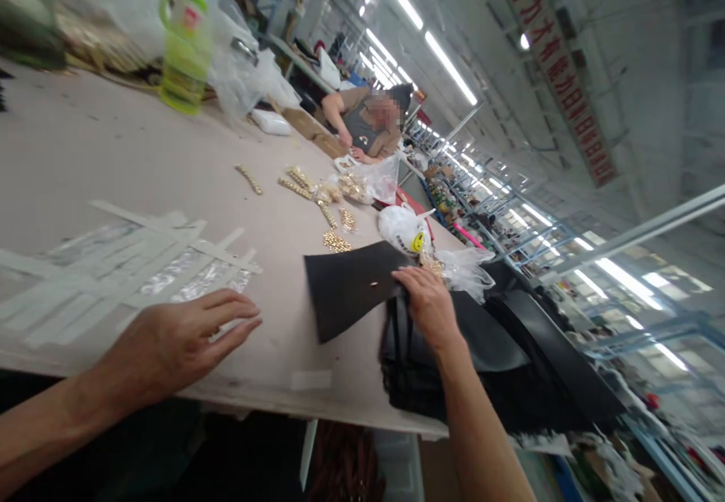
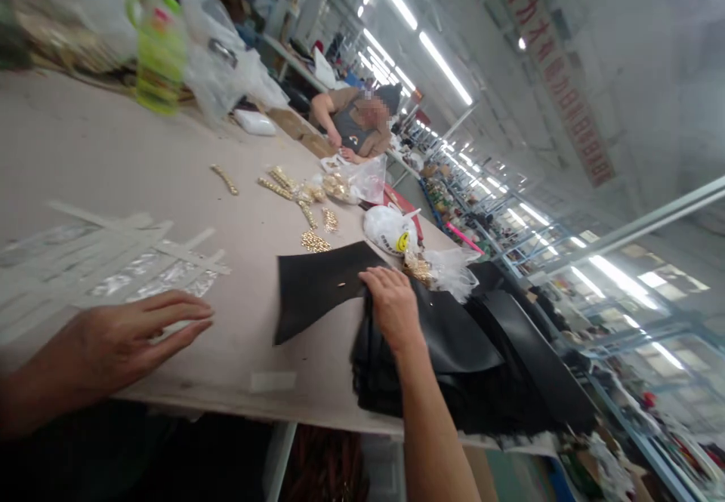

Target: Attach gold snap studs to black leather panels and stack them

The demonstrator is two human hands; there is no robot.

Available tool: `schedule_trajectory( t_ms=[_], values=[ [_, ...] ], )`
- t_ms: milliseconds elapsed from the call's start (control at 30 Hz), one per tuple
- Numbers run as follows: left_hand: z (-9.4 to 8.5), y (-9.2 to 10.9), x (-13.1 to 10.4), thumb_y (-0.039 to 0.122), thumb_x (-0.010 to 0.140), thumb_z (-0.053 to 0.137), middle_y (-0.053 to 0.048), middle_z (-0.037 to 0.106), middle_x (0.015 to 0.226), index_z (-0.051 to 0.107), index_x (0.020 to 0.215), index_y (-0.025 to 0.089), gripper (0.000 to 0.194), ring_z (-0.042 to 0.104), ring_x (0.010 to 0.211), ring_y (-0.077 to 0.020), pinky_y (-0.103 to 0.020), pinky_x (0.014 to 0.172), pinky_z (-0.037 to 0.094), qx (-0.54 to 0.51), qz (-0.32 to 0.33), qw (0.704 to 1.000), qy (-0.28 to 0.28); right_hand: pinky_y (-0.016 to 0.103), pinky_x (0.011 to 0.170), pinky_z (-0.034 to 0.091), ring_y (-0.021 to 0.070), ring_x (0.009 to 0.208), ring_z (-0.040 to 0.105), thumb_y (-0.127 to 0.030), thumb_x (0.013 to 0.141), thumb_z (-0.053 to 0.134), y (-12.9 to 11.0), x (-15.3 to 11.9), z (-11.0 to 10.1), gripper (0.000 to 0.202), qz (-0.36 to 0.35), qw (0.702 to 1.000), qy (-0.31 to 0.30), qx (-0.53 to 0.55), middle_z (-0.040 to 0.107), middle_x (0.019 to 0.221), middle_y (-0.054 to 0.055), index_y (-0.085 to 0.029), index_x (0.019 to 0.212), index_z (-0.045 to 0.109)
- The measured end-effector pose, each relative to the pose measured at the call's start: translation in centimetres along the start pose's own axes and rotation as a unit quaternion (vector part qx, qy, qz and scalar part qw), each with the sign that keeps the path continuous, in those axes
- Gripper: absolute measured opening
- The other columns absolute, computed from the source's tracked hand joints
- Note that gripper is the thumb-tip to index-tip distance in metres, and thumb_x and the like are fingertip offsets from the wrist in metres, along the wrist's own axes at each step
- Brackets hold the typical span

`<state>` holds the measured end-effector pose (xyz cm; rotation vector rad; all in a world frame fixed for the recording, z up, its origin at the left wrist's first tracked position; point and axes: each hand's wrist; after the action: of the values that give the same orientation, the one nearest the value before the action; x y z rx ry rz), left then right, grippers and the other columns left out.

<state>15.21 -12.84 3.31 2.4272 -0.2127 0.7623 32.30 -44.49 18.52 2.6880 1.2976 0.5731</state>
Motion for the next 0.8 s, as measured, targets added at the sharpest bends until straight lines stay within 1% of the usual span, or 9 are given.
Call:
schedule_trajectory(
  t_ms=[67, 133, 167, 267, 400, 500, 633, 733, 800],
  values=[
    [0.3, -1.3, 0.3, 0.042, 0.101, 0.034, -0.005, 0.075, 0.101, 0.073, 0.096, 0.019, 0.045, 0.070, 0.097, -0.0242, -0.036, 0.087, 0.052, 0.026, -0.034, 0.999, -0.029, 0.039, 0.118, 0.032, 0.0220, 0.133, 0.052, 0.001, 0.084, 0.040, 5.7, -3.3, -1.9, 0.055, 0.107, 0.994, -0.007, -0.012, 0.064, 0.137, 0.007, -0.019, 0.128, 0.066],
    [0.5, -2.5, 0.5, 0.043, 0.100, 0.028, -0.007, 0.075, 0.103, 0.074, 0.098, 0.019, 0.052, 0.070, 0.098, -0.0266, -0.038, 0.087, 0.052, 0.044, -0.053, 0.995, -0.075, 0.033, 0.119, 0.030, 0.0193, 0.138, 0.048, 0.001, 0.079, 0.039, 10.1, -7.5, -2.7, 0.061, 0.273, 0.962, -0.018, -0.010, 0.060, 0.143, 0.004, -0.021, 0.130, 0.066],
    [0.6, -3.0, 0.6, 0.043, 0.100, 0.027, -0.008, 0.075, 0.106, 0.074, 0.100, 0.020, 0.052, 0.069, 0.100, -0.0269, -0.038, 0.088, 0.052, 0.048, -0.054, 0.992, -0.101, 0.035, 0.117, 0.034, 0.0213, 0.136, 0.051, 0.000, 0.079, 0.039, 11.7, -9.7, -2.6, 0.061, 0.322, 0.946, -0.022, -0.014, 0.060, 0.143, 0.006, -0.020, 0.130, 0.066],
    [0.5, -3.5, 0.9, 0.043, 0.098, 0.031, -0.004, 0.075, 0.109, 0.074, 0.100, 0.023, 0.048, 0.069, 0.101, -0.0252, -0.035, 0.088, 0.051, 0.042, -0.065, 0.985, -0.156, 0.038, 0.107, 0.046, 0.0264, 0.119, 0.065, -0.002, 0.074, 0.039, 13.5, -15.8, -0.5, 0.063, 0.417, 0.907, -0.053, -0.005, 0.070, 0.127, 0.010, -0.017, 0.127, 0.069],
    [0.5, -3.2, 1.3, 0.046, 0.095, 0.039, 0.000, 0.076, 0.102, 0.075, 0.093, 0.025, 0.042, 0.069, 0.098, -0.0234, -0.032, 0.088, 0.049, 0.024, -0.101, 0.982, -0.155, 0.034, 0.097, 0.053, 0.0259, 0.109, 0.071, -0.006, 0.070, 0.038, 12.7, -20.6, 3.3, 0.065, 0.491, 0.865, -0.094, 0.042, 0.075, 0.114, 0.012, -0.011, 0.126, 0.070],
    [0.7, -3.4, 1.1, 0.047, 0.094, 0.043, 0.001, 0.076, 0.103, 0.074, 0.093, 0.025, 0.039, 0.068, 0.098, -0.0223, -0.030, 0.089, 0.047, 0.014, -0.113, 0.981, -0.155, 0.034, 0.103, 0.050, 0.0244, 0.117, 0.067, -0.008, 0.063, 0.040, 12.8, -22.1, 3.8, 0.073, 0.510, 0.849, -0.112, 0.087, 0.073, 0.121, 0.011, -0.011, 0.132, 0.066],
    [1.0, -3.5, 0.7, 0.047, 0.094, 0.047, 0.002, 0.075, 0.102, 0.074, 0.093, 0.026, 0.034, 0.069, 0.094, -0.0212, -0.028, 0.086, 0.048, 0.014, -0.124, 0.981, -0.150, 0.034, 0.104, 0.049, 0.0242, 0.117, 0.067, -0.009, 0.057, 0.049, 14.6, -22.1, 0.2, 0.072, 0.500, 0.837, -0.155, 0.159, 0.073, 0.121, 0.010, -0.014, 0.126, 0.070],
    [0.9, -3.2, 0.5, 0.045, 0.094, 0.045, 0.000, 0.075, 0.102, 0.074, 0.094, 0.025, 0.035, 0.070, 0.093, -0.0221, -0.028, 0.085, 0.050, 0.021, -0.103, 0.983, -0.150, 0.033, 0.105, 0.049, 0.0233, 0.121, 0.064, -0.019, 0.071, 0.058, 16.0, -19.6, -2.6, 0.065, 0.476, 0.846, -0.124, 0.204, 0.067, 0.132, 0.010, -0.016, 0.135, 0.063],
    [0.9, -3.1, 0.5, 0.044, 0.094, 0.045, 0.000, 0.075, 0.100, 0.074, 0.092, 0.025, 0.035, 0.070, 0.091, -0.0213, -0.027, 0.083, 0.050, 0.018, -0.099, 0.986, -0.136, 0.036, 0.104, 0.049, 0.0241, 0.120, 0.065, -0.030, 0.084, 0.056, 16.7, -16.8, -2.8, 0.058, 0.479, 0.856, -0.074, 0.181, 0.067, 0.131, 0.014, -0.014, 0.140, 0.058]
  ],
)
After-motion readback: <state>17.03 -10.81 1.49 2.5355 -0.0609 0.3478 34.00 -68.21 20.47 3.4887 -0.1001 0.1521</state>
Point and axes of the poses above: each hand's wrist, its own x-axis towards the middle knuckle, its own z-axis out of the palm, y = z × x
